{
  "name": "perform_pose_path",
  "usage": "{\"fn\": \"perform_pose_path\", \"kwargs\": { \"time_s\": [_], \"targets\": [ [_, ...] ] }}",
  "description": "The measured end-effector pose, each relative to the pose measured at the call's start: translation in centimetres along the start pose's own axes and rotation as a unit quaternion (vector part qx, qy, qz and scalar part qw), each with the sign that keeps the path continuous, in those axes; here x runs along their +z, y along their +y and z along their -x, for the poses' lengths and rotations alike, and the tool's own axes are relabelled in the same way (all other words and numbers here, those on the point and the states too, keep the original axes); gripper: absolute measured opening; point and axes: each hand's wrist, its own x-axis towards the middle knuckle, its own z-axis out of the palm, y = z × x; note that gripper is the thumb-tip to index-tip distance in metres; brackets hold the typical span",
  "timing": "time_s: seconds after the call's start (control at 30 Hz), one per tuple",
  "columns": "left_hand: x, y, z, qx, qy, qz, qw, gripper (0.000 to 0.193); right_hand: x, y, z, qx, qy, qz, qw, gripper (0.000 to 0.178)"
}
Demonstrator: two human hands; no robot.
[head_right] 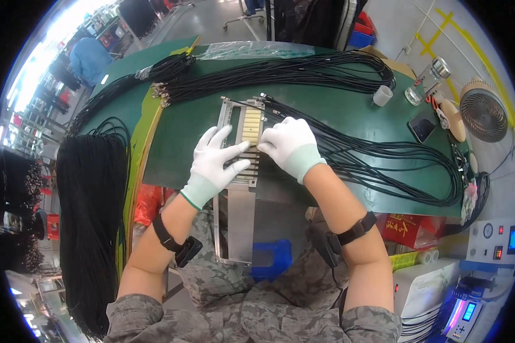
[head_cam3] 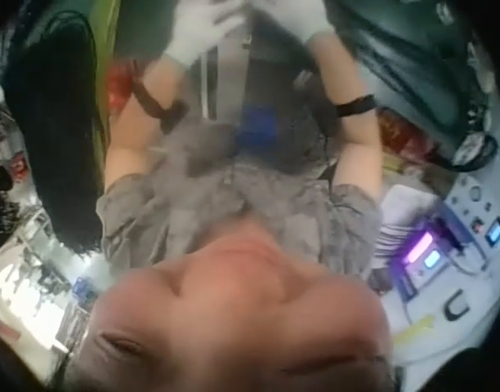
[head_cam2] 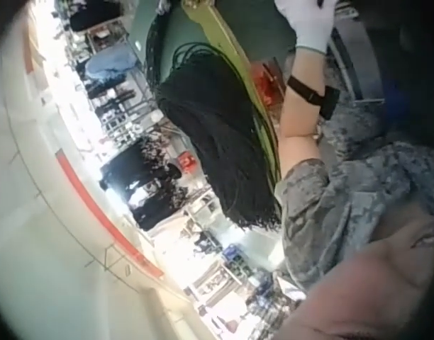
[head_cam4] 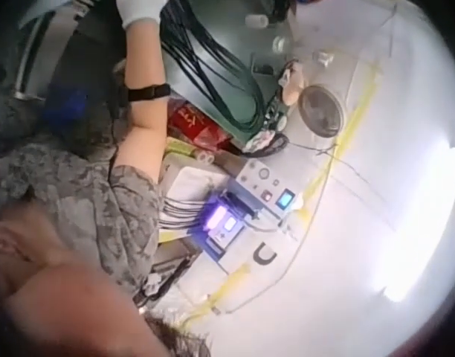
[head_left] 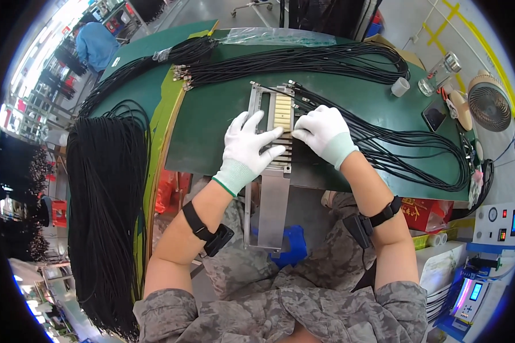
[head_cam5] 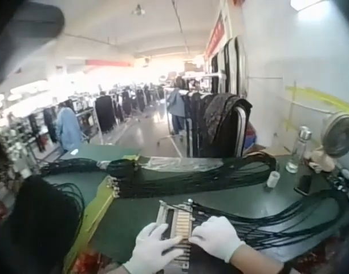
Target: Assembling wiring harnesses by manually inserting individual wires into a metal connector alignment block on a factory workbench.
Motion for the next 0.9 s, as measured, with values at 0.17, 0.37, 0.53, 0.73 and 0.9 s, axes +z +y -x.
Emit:
{"fn": "perform_pose_path", "kwargs": {
  "time_s": [0.17, 0.37, 0.53, 0.73, 0.9],
  "targets": [
    [-0.5, 0.2, -0.7, -0.010, -0.041, 0.027, 0.999, 0.028, -0.1, 2.2, -0.9, 0.089, 0.075, 0.071, 0.991, 0.017],
    [-0.3, 0.6, -0.1, -0.025, -0.032, 0.078, 0.996, 0.024, 0.7, 3.1, -0.6, 0.084, 0.066, 0.076, 0.991, 0.016],
    [-0.8, 1.1, 0.3, -0.036, 0.004, 0.109, 0.993, 0.019, -0.7, 1.3, 0.0, 0.007, 0.105, -0.019, 0.994, 0.016],
    [-0.5, 0.2, -0.6, -0.118, 0.063, 0.305, 0.943, 0.014, 0.3, -2.6, 0.2, -0.040, 0.084, -0.150, 0.984, 0.017],
    [-1.1, -0.8, -0.5, -0.120, 0.090, 0.256, 0.955, 0.010, -1.0, -1.3, 0.4, 0.052, -0.014, -0.223, 0.973, 0.017]
  ]
}}
